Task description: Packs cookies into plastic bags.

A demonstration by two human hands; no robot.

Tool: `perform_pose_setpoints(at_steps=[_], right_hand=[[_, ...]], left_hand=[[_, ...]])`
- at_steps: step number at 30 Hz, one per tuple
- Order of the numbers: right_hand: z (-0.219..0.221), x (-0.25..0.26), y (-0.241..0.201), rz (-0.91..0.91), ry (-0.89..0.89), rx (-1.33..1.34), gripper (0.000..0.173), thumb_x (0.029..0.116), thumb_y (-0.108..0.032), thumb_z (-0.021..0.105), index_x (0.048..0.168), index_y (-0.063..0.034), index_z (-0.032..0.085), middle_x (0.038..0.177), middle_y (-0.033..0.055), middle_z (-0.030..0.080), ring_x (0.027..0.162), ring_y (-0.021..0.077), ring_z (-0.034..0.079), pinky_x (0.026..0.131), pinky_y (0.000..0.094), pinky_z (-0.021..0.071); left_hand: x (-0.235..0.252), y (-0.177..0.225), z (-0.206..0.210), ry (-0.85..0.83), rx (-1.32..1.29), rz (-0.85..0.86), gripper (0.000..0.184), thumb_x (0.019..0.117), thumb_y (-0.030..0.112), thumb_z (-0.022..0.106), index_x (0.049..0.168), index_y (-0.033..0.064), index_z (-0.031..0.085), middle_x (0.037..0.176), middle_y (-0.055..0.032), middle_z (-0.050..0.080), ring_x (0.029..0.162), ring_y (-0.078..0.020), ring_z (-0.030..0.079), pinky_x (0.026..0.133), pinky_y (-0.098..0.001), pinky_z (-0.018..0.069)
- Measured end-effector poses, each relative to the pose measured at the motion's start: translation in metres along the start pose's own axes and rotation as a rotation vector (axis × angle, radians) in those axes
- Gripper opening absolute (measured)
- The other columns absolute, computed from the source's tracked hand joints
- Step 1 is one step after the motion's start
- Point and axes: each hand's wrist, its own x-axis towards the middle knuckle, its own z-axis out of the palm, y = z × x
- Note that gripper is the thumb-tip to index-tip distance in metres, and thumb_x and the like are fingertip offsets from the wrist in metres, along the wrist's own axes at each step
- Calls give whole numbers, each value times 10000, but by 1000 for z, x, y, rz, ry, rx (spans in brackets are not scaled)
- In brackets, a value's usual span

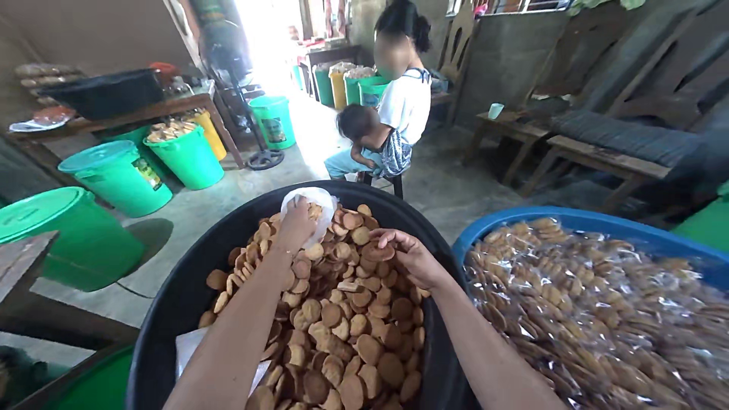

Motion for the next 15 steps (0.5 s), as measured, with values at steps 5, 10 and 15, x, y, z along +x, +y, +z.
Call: perform_pose_setpoints(at_steps=[5, 10, 15], right_hand=[[8, 5, -12, 344, 247, -111, 87, 976, -21, 608, 1059, -3, 592, 831, 8, 627, 611, 49, 579, 590, 201, 521], [12, 8, -14, 492, 185, -414, 280, 1010, -109, 626, 1260, 8, 575, 984, 86, 675, 700, 109, 648, 648, 262, 561], [35, 11, -12, 380, 121, -947, 794, 994, -225, 656, 1643, -201, 201, 1418, 257, 504, 1040, 326, 662, 906, 448, 555]], left_hand=[[-37, 2, 23, -56, 281, 279, 525, 1044, 391, 555, 1397, 3, 577, 1407, -240, 575, 1316, -416, 543, 1122, -620, 365], [-42, -32, 35, 63, 493, 332, 321, 980, -21, 539, 1283, -36, 645, 1279, -280, 643, 1222, -486, 589, 1100, -665, 350], [-19, -11, -21, 396, 535, 705, 266, 902, -97, 626, 1111, 17, 747, 1033, -202, 731, 1003, -426, 686, 992, -670, 407]])
